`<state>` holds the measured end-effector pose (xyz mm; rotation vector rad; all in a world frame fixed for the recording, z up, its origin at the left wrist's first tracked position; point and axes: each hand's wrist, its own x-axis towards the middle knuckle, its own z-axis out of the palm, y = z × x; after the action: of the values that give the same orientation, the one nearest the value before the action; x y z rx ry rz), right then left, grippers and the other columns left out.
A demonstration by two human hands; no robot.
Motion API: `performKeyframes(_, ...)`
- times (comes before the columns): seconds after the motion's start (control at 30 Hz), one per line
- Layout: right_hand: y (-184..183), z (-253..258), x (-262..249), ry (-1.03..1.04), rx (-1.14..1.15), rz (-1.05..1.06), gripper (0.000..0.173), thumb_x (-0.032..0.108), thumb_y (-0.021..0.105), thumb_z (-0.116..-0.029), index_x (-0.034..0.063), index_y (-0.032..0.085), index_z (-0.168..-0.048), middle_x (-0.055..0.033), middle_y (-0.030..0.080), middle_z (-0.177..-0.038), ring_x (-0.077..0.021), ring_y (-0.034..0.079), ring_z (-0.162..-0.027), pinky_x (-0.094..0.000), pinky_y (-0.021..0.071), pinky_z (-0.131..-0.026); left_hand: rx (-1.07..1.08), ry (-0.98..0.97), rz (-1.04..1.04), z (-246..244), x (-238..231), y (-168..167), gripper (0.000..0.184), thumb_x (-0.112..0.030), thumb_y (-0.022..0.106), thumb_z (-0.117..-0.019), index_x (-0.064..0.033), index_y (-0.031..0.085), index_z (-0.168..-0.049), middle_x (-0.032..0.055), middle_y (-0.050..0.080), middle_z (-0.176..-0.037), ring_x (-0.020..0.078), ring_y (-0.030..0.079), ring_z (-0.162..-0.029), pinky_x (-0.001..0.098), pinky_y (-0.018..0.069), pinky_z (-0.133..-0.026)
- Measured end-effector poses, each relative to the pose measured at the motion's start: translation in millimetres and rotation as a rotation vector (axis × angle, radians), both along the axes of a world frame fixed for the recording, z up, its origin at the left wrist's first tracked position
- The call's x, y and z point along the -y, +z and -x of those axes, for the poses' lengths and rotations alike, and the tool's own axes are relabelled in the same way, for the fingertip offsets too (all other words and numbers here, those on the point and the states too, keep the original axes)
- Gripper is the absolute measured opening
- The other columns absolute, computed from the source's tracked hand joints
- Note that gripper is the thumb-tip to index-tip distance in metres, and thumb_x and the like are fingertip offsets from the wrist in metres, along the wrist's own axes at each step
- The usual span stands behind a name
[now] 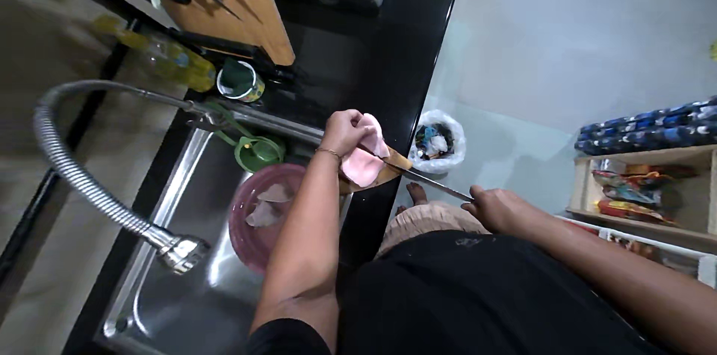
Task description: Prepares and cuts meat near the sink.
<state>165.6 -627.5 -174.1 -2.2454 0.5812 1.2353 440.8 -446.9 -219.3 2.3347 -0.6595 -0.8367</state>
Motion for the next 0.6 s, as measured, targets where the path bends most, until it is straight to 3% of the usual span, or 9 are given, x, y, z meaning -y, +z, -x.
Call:
performKeyframes(0.17,5.1,-4.3,-1.3,0.010,-0.007,0.030,0.047,0.040,0.045,-0.1103,-0.0035,0.057,-0.124,-0.0277,0.067,-0.106,-0.0454,0.067,-0.107,-0.0607,0.0523,-0.089,-0.123,0.241,0.289,6.9,-19.6,-17.3,0.019,-0.005,0.077,-0.0901,0.0038,0.067,-0.104,0.0124,0.072,-0.090,0.0154,0.069,-0.078,0.0366,0.0579,-0.079)
performKeyframes(0.33,14.9,-34.3,-19.9,0.027,-0.019,0.041,0.049,0.041,0.040,-0.1114,-0.0032,0.053,-0.128,-0.0278,0.066,-0.114,-0.0449,0.066,-0.113,-0.0599,0.0519,-0.093,-0.082,0.097,0.452,15.2,-13.7,-14.1,0.014,-0.001,0.078,-0.0868,0.0017,0.071,-0.099,0.0091,0.072,-0.091,0.0129,0.068,-0.079,0.0330,0.0583,-0.078)
performKeyframes(0.6,25.0,-24.8,-11.1,0.061,0.058,0.081,0.048,0.043,0.041,-0.1108,-0.0022,0.055,-0.123,-0.0259,0.067,-0.101,-0.0450,0.068,-0.102,-0.0600,0.0535,-0.085,-0.033,-0.006,0.443,9.7,-11.8,-12.7,0.010,-0.001,0.069,-0.0947,0.0020,0.073,-0.103,0.0097,0.074,-0.097,0.0109,0.070,-0.086,0.0299,0.0577,-0.085)
